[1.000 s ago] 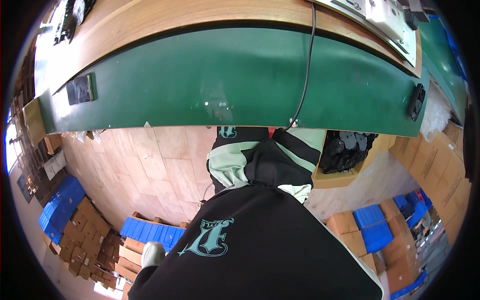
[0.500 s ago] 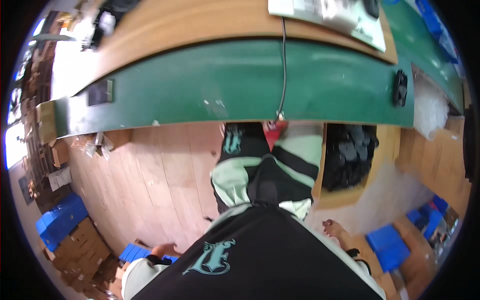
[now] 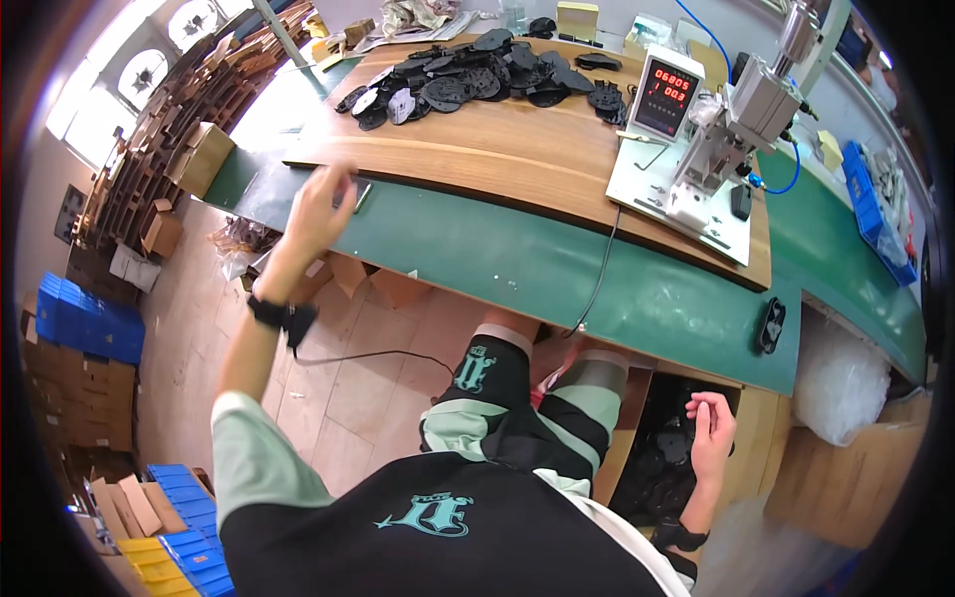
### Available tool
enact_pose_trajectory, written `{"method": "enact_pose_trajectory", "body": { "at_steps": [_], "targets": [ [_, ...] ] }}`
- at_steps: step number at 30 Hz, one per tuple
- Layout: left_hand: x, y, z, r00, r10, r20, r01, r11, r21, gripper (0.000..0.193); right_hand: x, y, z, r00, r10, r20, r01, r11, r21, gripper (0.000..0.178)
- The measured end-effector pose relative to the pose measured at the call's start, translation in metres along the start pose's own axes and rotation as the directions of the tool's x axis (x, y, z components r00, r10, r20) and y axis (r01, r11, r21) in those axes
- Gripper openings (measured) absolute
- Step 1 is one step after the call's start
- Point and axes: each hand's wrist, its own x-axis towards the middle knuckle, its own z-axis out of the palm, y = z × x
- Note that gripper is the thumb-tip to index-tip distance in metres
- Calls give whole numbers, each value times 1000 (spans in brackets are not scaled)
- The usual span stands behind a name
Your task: Assembling plastic housings for electronic devices and using a pneumatic press machine to join parts.
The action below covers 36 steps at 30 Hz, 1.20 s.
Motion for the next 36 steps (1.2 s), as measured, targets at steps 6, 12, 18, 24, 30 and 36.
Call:
{"method": "enact_pose_trajectory", "body": {
  "at_steps": [6, 12, 18, 24, 30, 36],
  "targets": [
    [141, -153, 82, 996, -15, -83, 14, 1000, -7, 57, 64, -42, 41, 976, -199, -87, 207, 974, 97, 16],
    [228, -299, 125, 829, -551, 96, 550, 834, 31, 110, 99, -19, 93, 984, -177, -24, 176, 984, -27, 13],
    [264, -327, 179, 684, -593, 424, 607, 785, 120, 117, 95, -17, 98, 992, 60, -113, -54, 997, 54, 16],
    [279, -329, 202, 705, -579, 410, 478, 814, 329, 97, 107, -13, 104, 995, 89, -43, -83, 988, 129, 15],
    [258, -224, 230, 715, -583, 386, 443, 805, 395, 90, 101, -25, 113, 996, 89, 12, -90, 980, 177, 16],
    [222, -130, 236, 780, -501, 375, 397, 859, 323, 88, 81, -22, 112, 993, 73, 91, -90, 975, 202, 17]
  ]
}}
